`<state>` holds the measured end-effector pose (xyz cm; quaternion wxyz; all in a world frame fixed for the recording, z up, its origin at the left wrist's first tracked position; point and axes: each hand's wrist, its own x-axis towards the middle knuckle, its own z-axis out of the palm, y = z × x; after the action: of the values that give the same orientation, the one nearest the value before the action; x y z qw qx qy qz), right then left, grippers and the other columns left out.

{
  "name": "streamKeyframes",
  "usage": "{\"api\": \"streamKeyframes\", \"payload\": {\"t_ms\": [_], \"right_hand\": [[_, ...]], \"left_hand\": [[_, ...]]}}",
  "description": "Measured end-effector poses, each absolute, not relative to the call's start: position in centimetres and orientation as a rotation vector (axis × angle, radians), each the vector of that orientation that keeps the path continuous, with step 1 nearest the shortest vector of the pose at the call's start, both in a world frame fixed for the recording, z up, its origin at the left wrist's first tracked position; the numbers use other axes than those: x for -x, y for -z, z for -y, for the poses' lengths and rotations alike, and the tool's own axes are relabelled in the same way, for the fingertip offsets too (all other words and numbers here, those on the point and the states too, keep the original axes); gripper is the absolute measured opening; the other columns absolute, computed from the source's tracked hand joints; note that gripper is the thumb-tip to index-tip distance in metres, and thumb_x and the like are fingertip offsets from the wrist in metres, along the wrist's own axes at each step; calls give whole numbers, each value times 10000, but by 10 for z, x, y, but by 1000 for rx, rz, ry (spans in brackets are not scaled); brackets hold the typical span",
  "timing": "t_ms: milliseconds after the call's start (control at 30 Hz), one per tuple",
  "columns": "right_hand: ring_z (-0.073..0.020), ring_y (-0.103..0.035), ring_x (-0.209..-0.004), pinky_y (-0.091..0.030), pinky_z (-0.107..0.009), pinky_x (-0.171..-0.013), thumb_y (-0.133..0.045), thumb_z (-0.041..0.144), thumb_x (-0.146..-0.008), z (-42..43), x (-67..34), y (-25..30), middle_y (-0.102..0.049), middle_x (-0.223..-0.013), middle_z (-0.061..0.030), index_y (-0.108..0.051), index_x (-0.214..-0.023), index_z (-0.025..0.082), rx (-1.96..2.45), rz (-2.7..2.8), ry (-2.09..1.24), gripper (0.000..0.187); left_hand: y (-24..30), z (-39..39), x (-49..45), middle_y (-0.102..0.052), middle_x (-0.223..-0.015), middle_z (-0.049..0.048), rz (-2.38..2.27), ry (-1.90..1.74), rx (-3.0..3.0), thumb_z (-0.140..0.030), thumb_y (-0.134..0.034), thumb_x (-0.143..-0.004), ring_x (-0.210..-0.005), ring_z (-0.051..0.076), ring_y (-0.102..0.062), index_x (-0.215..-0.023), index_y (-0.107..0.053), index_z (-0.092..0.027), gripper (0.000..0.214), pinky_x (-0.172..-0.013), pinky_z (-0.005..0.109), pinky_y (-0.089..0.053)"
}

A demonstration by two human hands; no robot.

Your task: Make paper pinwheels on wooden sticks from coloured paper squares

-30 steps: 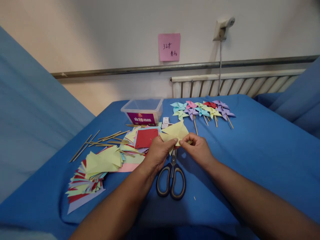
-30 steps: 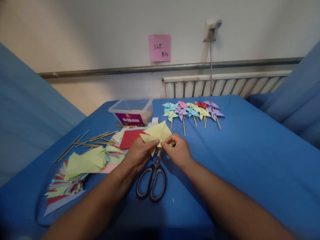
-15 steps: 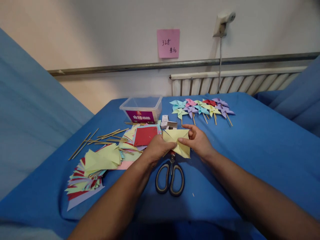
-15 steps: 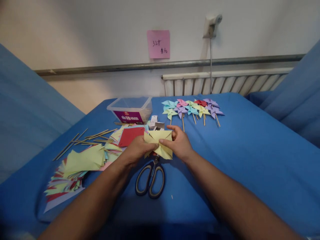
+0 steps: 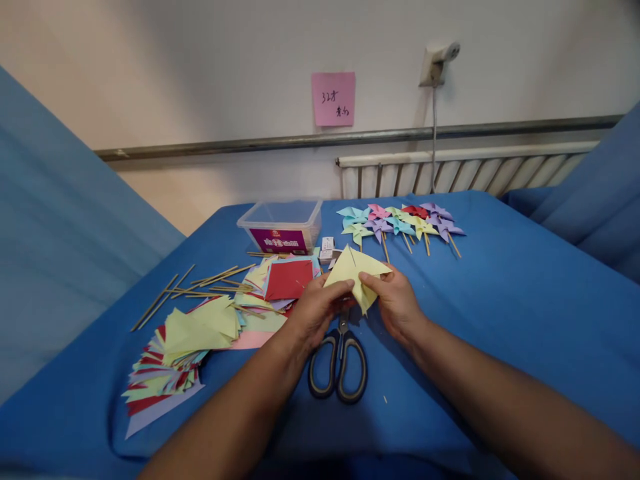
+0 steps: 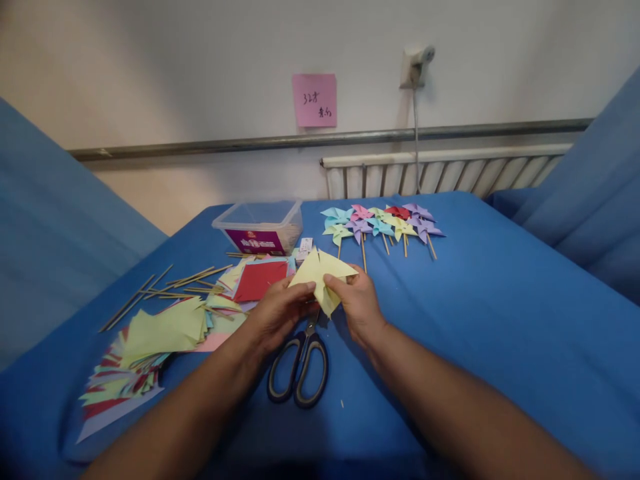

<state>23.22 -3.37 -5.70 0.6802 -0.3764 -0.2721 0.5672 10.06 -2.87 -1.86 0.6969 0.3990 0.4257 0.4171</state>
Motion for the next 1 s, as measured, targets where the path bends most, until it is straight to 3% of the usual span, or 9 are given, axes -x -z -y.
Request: {"api": "streamKeyframes", "payload": {"t_ms": [200, 400, 733, 933, 1000], "right_hand": [[-220, -704, -781, -565, -363, -732, -832, 271, -612, 34, -230, 57, -749, -929, -67, -609, -940, 174, 829, 508, -1220, 408], [-174, -688, -696, -558, -320, -704, -843, 245, -597, 40, -223, 52, -739, -835, -18, -605, -934, 177, 835, 494, -1228, 418], [-168, -681, -729, -551, -310, -704, -843, 279, -621, 42, -221, 57, -733, -872, -16, -578, -963, 196, 826, 577, -1247, 440], [-167, -657, -755, -548, -331, -730, -690, 374, -814, 47, -229, 55, -682, -852, 0, -502, -1277, 261, 881, 848, -1054, 512], [-171, -654, -847, -537, -342, -800, -646, 353, -851, 50, -232, 55, -677, -964, -20, -470, -1336, 290, 849, 967, -964, 520]], "left_hand": [[26, 35, -108, -724, -822, 49, -880, -967, -644, -212, -802, -659, -753, 152, -660, -887, -713, -142, 254, -729, 267, -516], [30, 34, -113, -742, -827, 81, -869, -1006, -638, -185, -790, -655, -723, 171, -666, -900, -715, -107, 268, -718, 273, -514], [33, 34, -112, -754, -836, 95, -881, -1022, -704, -190, -775, -654, -698, 180, -679, -908, -732, -101, 272, -705, 282, -521], [24, 28, -104, -758, -889, 97, -879, -1086, -685, -197, -780, -653, -785, 215, -702, -889, -727, -128, 252, -750, 310, -538], [18, 24, -98, -758, -921, 96, -894, -1107, -642, -178, -776, -650, -801, 218, -702, -927, -722, -133, 286, -733, 304, -544]]}}
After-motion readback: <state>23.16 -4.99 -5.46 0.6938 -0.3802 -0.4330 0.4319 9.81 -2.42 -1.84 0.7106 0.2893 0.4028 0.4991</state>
